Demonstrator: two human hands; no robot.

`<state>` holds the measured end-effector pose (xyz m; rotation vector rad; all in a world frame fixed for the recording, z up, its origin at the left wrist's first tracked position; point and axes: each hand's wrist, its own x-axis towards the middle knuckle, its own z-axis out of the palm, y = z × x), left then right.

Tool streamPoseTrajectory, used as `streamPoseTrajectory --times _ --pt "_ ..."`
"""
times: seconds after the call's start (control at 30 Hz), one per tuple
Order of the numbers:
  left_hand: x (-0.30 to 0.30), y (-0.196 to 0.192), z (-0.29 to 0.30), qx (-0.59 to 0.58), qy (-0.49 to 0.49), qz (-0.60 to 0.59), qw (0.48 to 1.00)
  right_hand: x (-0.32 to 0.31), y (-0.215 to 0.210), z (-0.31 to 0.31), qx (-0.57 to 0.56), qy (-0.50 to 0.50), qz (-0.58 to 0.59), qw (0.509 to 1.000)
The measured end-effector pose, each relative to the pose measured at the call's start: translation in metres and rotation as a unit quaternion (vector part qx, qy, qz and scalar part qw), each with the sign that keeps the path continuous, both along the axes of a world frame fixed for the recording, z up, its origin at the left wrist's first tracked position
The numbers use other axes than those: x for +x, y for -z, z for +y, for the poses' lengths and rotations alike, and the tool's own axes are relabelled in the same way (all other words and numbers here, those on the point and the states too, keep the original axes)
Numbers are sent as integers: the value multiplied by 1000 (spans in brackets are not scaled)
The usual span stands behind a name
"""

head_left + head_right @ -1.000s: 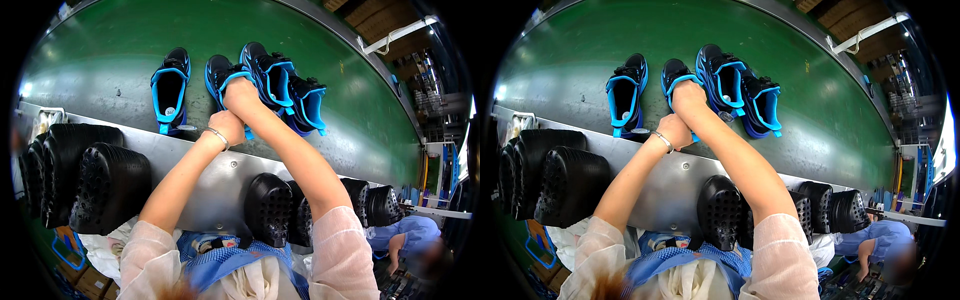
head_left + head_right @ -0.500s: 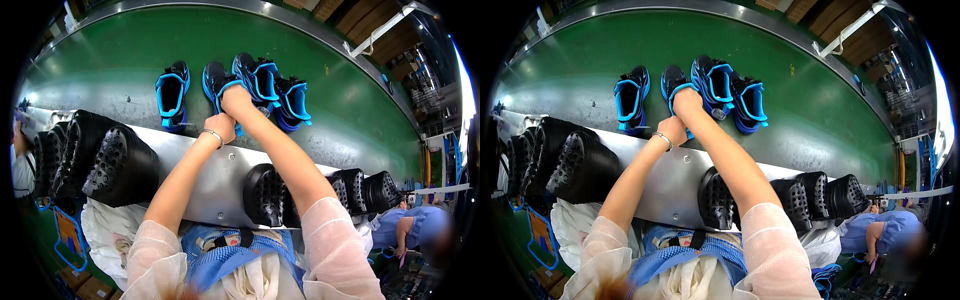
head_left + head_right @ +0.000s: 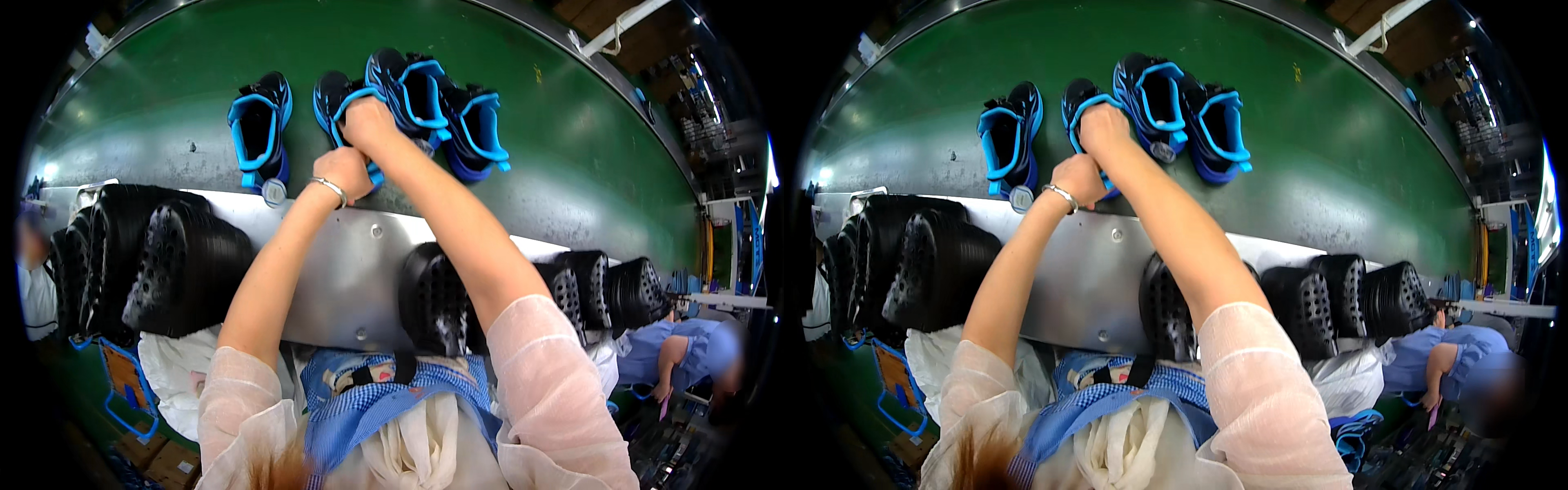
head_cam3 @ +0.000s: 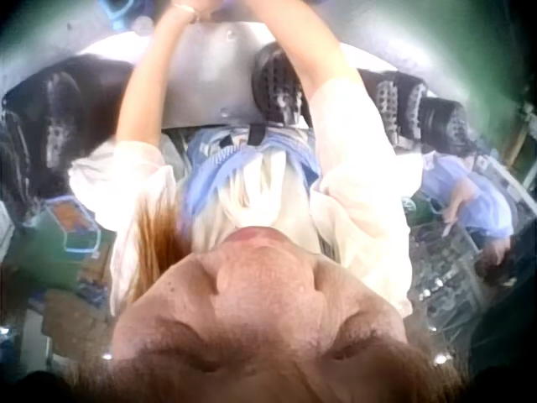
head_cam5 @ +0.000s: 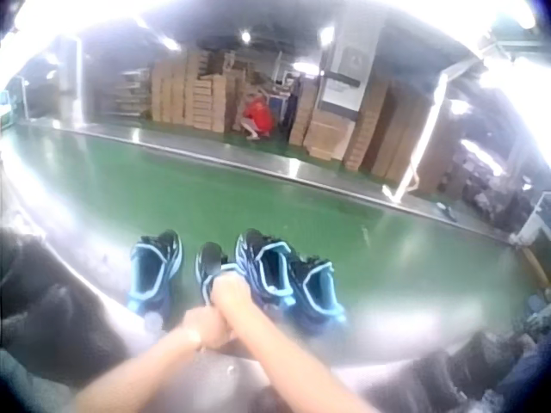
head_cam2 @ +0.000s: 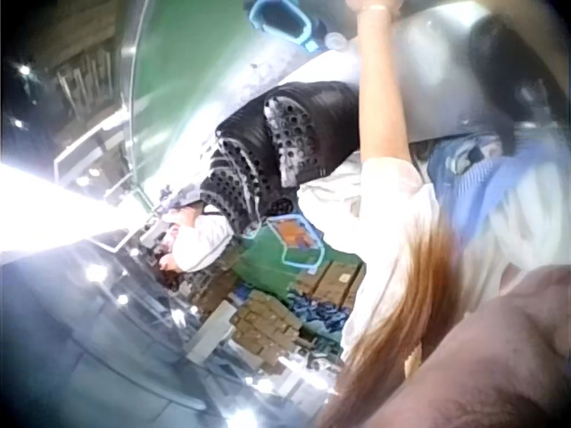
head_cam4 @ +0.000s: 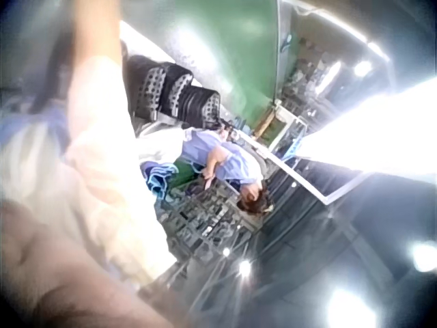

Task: The person inserts plastic shoe forms into sneakers, removes additional plastic forms from a white bag, and places them onto a metal rack on the workstation.

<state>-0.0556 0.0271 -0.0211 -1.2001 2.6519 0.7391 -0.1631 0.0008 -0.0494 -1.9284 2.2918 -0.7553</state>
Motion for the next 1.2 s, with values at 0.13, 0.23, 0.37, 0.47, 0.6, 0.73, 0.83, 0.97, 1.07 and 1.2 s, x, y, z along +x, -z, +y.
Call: streamPoseTrajectory --times 0.13,0.23,0.37,0.47,0.6,0.73,0.83,0.97,1.07,1.2 --pt "26 -1 3 -121 -53 78 988 4 -68 42 143 -89 -130 977" --pt "49 6 -15 -316 -66 166 932 5 -129 131 102 -158 -46 981" --pt "41 -27 0 -452 -28 178 874 7 -158 261 27 -152 38 987" --pt "11 -29 21 -315 47 256 913 26 -159 318 66 -155 29 985" --pt "-34 -6 30 -207 69 284 934 46 -148 343 95 -114 52 988" --pt "-49 10 18 -115 27 329 937 50 -134 349 83 -84 30 993" --pt "-47 6 5 -67 18 302 951 49 -130 353 81 -87 29 992" --pt "-35 -6 -2 -37 44 342 938 39 -131 348 62 -123 23 990" --pt "-25 -35 11 86 24 328 941 33 -131 345 70 -138 15 988" --pt "-11 -47 16 119 26 335 934 34 -142 347 58 -144 -2 988"
